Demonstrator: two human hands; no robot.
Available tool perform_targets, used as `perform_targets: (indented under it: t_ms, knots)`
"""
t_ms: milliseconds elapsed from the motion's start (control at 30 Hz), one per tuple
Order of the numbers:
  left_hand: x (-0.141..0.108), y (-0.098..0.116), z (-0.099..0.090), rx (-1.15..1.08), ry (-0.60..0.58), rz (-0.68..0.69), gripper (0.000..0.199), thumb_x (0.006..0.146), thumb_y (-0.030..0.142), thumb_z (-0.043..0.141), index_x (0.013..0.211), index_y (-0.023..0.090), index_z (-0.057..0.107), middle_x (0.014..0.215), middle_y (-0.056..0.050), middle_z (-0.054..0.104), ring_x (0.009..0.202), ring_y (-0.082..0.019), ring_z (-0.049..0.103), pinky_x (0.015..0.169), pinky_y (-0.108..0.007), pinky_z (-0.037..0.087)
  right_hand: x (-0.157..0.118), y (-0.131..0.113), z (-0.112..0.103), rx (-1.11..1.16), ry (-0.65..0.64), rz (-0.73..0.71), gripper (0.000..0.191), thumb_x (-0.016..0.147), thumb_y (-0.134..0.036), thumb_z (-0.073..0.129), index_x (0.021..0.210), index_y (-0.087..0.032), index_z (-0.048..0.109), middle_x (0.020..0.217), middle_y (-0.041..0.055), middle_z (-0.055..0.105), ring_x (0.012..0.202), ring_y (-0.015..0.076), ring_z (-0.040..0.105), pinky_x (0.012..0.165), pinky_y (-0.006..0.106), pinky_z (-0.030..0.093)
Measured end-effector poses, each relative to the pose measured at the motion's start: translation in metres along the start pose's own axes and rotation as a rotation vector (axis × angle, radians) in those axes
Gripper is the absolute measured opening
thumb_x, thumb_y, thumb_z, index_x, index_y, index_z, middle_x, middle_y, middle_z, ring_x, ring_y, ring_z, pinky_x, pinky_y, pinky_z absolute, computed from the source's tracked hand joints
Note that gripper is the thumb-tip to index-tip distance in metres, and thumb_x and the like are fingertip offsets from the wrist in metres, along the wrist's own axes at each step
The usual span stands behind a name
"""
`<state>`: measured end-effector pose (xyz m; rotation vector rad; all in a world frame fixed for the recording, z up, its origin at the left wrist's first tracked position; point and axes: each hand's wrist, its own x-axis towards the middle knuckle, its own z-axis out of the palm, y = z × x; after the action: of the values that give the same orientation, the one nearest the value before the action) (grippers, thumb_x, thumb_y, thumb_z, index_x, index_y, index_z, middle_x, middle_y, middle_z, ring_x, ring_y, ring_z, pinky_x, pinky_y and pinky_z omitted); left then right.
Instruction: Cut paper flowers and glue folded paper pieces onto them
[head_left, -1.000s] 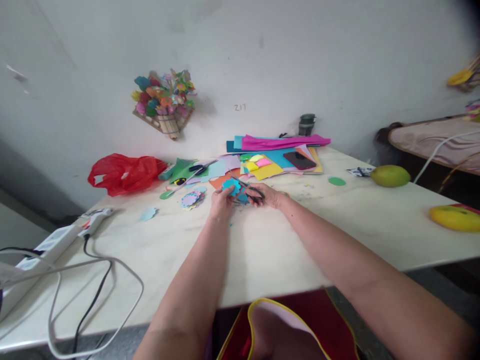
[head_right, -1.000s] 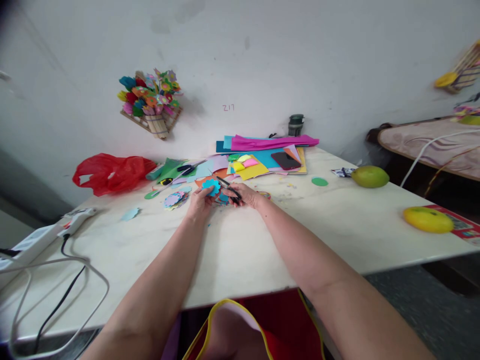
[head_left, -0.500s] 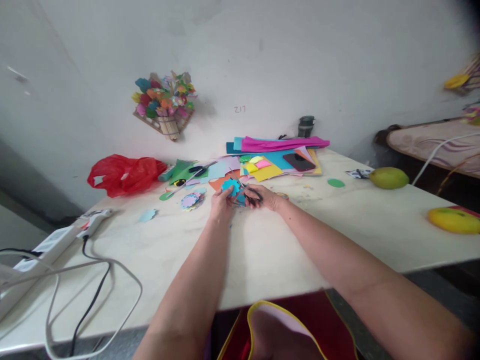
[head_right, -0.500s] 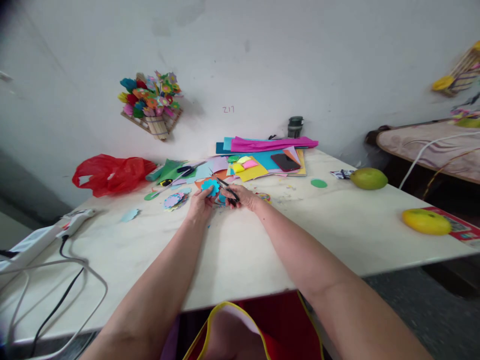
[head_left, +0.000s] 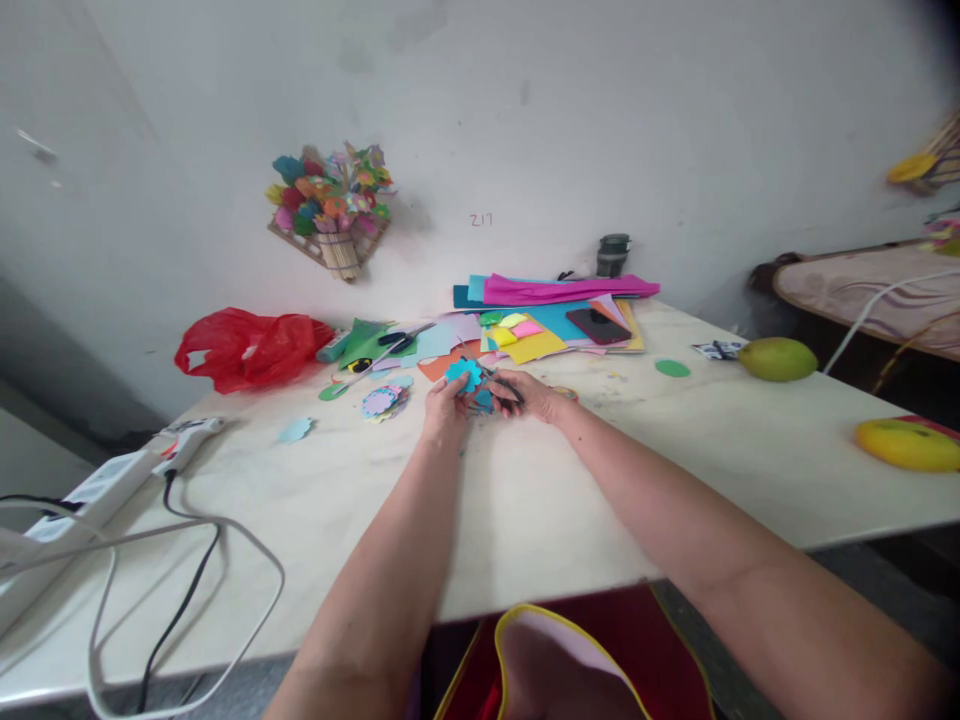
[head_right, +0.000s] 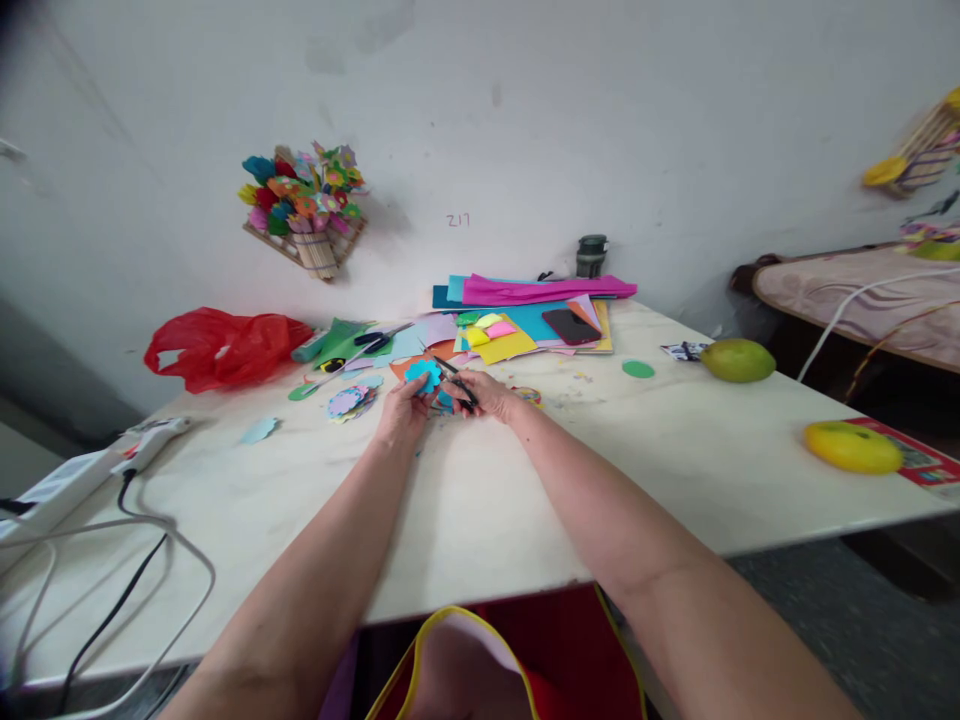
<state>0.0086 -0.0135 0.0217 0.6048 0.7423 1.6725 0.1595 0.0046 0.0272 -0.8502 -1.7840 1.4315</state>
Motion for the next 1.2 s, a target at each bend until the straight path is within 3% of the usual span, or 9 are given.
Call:
perform_targets:
  t_ms: [133, 367, 800, 1200]
  knots:
    - [0.0002, 0.0, -0.0005, 0.002, -0.012, -0.021, 0.01, 0.068, 0.004, 0.067, 0.069, 0.011, 0.061, 0.065, -0.002, 0.065, 0.054, -0.01, 0.061, 0.054, -0.019, 0.052, 0.0021, 0.0051, -0.0044, -0.005, -0.021, -0.011, 0.031, 0.078, -0.047, 0.059, 0.079, -0.016, 0.053, 0.061, -0.0013, 0.061, 0.041, 0.006, 0.051, 0.033, 0.016, 0.029]
    - [-0.0013, 0.0001, -0.0012, -0.045, -0.034, -0.073, 0.008, 0.069, 0.004, 0.064, 0.07, 0.012, 0.061, 0.064, -0.002, 0.066, 0.055, -0.011, 0.063, 0.057, -0.02, 0.055, 0.0008, 0.0036, -0.0059, -0.031, -0.04, -0.04, 0.033, 0.078, -0.047, 0.058, 0.085, -0.015, 0.055, 0.062, -0.0015, 0.061, 0.042, 0.0062, 0.051, 0.034, 0.017, 0.03]
    - [-0.0051, 0.0005, 0.0027, -0.032, 0.007, -0.035, 0.009, 0.069, 0.003, 0.064, 0.068, 0.012, 0.061, 0.064, -0.002, 0.066, 0.056, -0.011, 0.063, 0.057, -0.021, 0.054, 0.0002, 0.0029, -0.0038, -0.005, -0.038, -0.033, 0.02, 0.078, -0.036, 0.057, 0.078, -0.016, 0.054, 0.059, -0.0014, 0.062, 0.042, 0.0067, 0.051, 0.034, 0.017, 0.029]
    - [-0.0032, -0.0027, 0.0031, -0.037, 0.078, -0.015, 0.011, 0.069, 0.003, 0.065, 0.065, 0.012, 0.059, 0.061, 0.0, 0.062, 0.051, -0.008, 0.057, 0.052, -0.019, 0.05, 0.0011, 0.0016, -0.0022, -0.066, -0.02, -0.023, 0.031, 0.078, -0.046, 0.059, 0.082, -0.016, 0.053, 0.059, -0.0021, 0.059, 0.042, 0.0068, 0.049, 0.035, 0.017, 0.029]
